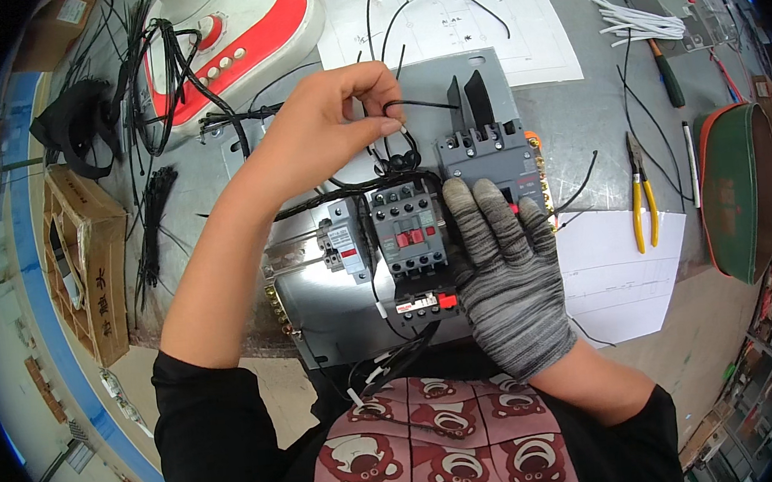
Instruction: The person connects black wires to terminals on a circuit breaker and contactor mounted on a metal panel. They strip wire ends, insert them into terminal blocks, and tighten connections using a screwdriver. The person also applies white wire markers to label the wires.
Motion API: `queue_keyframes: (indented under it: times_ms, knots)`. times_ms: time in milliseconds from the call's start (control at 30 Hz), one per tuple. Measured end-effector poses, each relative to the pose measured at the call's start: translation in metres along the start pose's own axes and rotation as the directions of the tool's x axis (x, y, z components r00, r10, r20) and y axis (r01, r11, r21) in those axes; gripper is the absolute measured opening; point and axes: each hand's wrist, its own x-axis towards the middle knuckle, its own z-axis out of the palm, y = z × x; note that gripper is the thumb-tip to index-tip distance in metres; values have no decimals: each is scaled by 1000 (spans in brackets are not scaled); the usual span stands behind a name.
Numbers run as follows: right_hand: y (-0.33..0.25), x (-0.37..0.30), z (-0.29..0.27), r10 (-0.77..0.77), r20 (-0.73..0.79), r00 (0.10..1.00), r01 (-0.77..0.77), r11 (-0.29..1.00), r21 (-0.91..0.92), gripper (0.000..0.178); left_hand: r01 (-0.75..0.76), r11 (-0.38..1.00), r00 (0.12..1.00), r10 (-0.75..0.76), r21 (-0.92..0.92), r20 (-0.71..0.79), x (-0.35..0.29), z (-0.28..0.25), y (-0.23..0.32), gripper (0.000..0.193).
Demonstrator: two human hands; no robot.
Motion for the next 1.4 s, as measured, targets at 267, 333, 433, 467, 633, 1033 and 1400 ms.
queue_keyframes:
  times_ms: [267, 333, 433, 467, 633, 1033, 1400]
  knots:
    - [-1, 1, 3, -14, -50, 999, 14, 1000, 1, 48, -123, 968, 992, 127, -220, 3, 5, 4, -19, 15]
    - [-1, 2, 1, -3, -41, 999, 3, 1000, 10, 47, -134, 984, 988, 142, -117, 64, 13, 13, -10, 17]
    - [-2, 1, 0, -1, -34, 999, 1, 1000, 2, 48, -191, 981, 978, 192, -10, 77, 22, 20, -14, 19]
    - [-1, 2, 0, -2, -34, 999, 2, 1000, -4, 48, -218, 976, 974, 216, 19, 71, 26, 21, -16, 19]
    - [0, 0, -3, -18, -30, 999, 19, 1000, 22, 49, -405, 823, 908, 413, 399, 70, 27, 28, -14, 21]
    - [-1, 1, -2, -14, -23, 1000, 15, 1000, 18, 48, -374, 860, 927, 336, 348, 167, 35, 23, -10, 22]
    - [-2, 2, -4, -9, -7, 1000, 9, 1000, -12, 47, -403, 817, 902, 430, 413, 29, 18, 29, -21, 16]
